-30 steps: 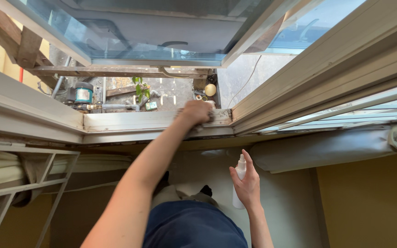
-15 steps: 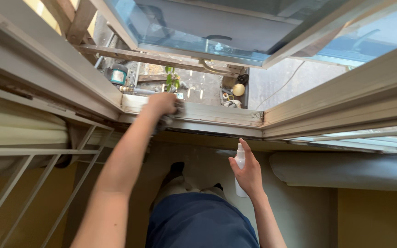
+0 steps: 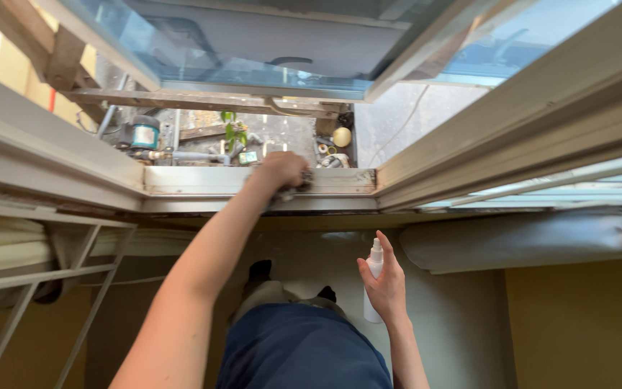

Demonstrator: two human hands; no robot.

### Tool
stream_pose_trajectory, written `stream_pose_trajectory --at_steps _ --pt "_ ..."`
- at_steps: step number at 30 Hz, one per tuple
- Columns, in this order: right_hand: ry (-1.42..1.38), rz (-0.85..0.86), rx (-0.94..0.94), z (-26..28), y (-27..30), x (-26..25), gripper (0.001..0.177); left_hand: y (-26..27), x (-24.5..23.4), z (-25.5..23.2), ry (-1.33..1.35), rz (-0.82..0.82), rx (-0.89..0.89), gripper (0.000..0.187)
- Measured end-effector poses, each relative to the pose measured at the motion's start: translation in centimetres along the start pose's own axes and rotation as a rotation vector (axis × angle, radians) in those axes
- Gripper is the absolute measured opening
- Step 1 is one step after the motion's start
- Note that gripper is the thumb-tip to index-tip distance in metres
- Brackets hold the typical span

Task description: The person cleans a window and its frame using a spray bottle and a cloth. They spray the glass and wipe it repeatedly, then clean the window frame and sill with the same cloth.

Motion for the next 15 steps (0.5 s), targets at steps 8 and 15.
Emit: stream_pose_trajectory --at_steps 8,15 --pt "-0.012 -0.057 -0.008 -0.2 0.6 -0.8 0.067 -4.3 0.1 -11.0 -0.13 0.008 0.11 0.03" --pt "0.038 0.083 -0.102 1.6 -1.0 2.0 0.069 4.4 -0.7 2.8 0.019 -0.047 -0.055 0.035"
Point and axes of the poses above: each hand's wrist, its own y-axis away from the middle knuckle, its own x-axis out of the palm, z = x × y, the point moved 3 cm from there along -y, towards the middle knuckle, and after that the axes turned 1 degree about y, right-handed, at the moved point
